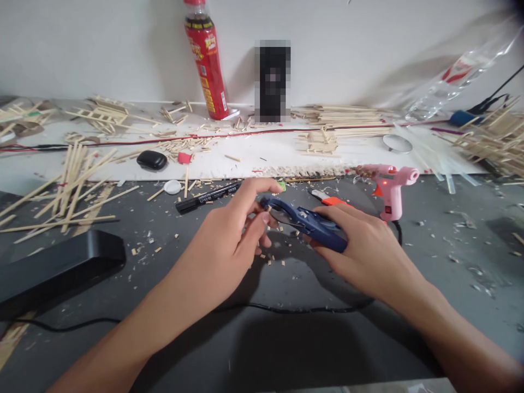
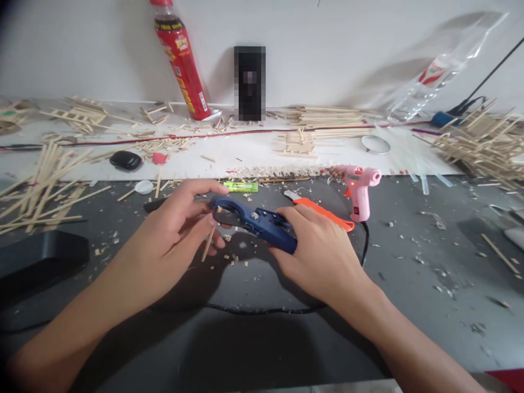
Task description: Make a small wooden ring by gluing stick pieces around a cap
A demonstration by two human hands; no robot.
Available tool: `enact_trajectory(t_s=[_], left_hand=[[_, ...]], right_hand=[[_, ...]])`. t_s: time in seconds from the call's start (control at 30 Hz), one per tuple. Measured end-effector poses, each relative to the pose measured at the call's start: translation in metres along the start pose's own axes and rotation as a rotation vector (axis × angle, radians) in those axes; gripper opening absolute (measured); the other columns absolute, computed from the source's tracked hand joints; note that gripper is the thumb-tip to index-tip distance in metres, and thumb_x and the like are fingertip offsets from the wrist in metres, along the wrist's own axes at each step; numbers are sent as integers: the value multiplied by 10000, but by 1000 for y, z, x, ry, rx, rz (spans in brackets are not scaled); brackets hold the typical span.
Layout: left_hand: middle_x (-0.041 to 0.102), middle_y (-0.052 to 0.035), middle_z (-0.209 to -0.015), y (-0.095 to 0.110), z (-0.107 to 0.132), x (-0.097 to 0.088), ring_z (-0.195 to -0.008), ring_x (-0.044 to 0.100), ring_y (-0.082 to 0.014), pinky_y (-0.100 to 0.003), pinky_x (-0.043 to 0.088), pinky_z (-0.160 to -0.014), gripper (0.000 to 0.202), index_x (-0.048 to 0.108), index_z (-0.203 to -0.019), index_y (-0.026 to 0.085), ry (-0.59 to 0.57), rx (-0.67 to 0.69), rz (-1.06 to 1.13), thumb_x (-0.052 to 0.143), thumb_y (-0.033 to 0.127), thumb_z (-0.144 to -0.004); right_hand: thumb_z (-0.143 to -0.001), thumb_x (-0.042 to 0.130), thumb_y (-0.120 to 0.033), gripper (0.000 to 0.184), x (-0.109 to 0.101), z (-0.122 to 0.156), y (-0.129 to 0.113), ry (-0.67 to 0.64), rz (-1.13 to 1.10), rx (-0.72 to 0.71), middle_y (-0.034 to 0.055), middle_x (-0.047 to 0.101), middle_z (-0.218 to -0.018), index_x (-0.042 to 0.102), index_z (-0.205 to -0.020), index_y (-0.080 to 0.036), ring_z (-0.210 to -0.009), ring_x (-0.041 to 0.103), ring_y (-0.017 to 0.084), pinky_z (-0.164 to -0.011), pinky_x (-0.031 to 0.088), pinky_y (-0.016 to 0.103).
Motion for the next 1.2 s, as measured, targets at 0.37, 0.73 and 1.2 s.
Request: enact_trajectory(t_s=[0.37,0.73,1.2], left_hand=[[587,67,-813,3,9,8,-651,542,-91,-213,478,-622,213,470,-1324,350,129,40,238,457,232,-1147],[652,67,-855,-1,7,8,-684,638,-89,-187,556,-642,261,509,-1324,370,155,47,156,483,207,-1122],[682,93,-823,1,7,4,-671,686,-64,-169,561,-650,238,561,-1294,348,148,49,37,531,209,-1104]], right_hand=[[-872,649,-329,169,4,6,-4,-100,-139,56,28,734,-858,719,-982,-222,-752,657,225,-682,433,340],[-829,569,-306,115,-1,5,-8,-8,6,-14,15,628,-663,602,-765,-217,-570,594,212,-542,291,319],[-843,543,-296,156,-5,6,-12,48,38,-71,21,659,-704,665,-853,-198,-597,630,228,-549,304,322]])
Point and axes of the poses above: each hand's wrist, its own z-axis away from the middle knuckle, its own x-axis out of the palm, y = z × x, the point moved 10 cm from there along -z, towards the middle knuckle
